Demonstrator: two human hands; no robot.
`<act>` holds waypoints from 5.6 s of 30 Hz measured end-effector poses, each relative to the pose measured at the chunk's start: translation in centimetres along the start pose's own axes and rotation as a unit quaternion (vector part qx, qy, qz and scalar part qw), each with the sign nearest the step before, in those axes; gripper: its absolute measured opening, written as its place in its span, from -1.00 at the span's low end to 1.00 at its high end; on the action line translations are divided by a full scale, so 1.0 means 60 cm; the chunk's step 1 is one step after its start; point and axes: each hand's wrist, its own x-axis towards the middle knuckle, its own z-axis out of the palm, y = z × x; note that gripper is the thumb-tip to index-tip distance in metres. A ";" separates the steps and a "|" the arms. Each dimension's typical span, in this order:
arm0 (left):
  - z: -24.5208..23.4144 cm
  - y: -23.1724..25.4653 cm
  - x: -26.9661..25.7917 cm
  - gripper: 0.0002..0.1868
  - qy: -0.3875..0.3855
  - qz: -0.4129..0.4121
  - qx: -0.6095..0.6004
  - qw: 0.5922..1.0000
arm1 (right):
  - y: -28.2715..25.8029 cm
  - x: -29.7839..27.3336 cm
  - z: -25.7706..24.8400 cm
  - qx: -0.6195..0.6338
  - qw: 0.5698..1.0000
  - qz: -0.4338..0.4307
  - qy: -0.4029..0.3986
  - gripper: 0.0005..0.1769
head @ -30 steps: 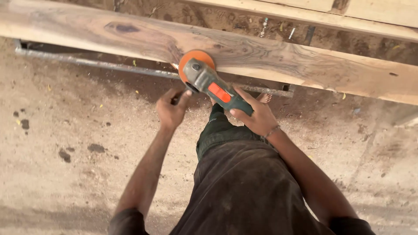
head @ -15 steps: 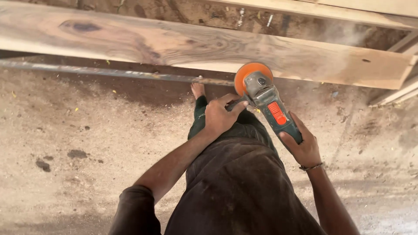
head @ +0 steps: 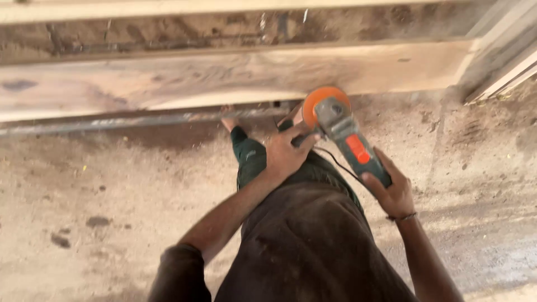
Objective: Sanding the surface of wooden boards using an angle grinder.
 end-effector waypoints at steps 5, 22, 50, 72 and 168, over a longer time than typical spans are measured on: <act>0.046 0.042 0.008 -0.62 0.004 0.085 -0.030 0.996 | 0.163 -0.013 0.003 0.028 0.994 -0.089 0.064 -0.08; -0.160 -0.057 -0.045 -0.67 0.162 0.052 0.030 0.985 | -0.088 0.102 0.141 0.039 0.975 -0.204 -0.073 0.01; -0.011 0.041 0.015 -0.63 0.054 0.061 0.004 0.997 | 0.004 0.036 -0.006 0.049 0.996 -0.075 0.017 -0.14; 0.012 0.073 0.037 -0.67 0.038 0.029 0.024 0.999 | 0.055 0.084 0.009 0.056 0.998 -0.026 -0.015 -0.05; 0.343 0.284 0.314 -0.50 -0.170 0.156 0.224 0.947 | 0.255 0.163 -0.148 0.204 0.958 0.064 0.190 0.06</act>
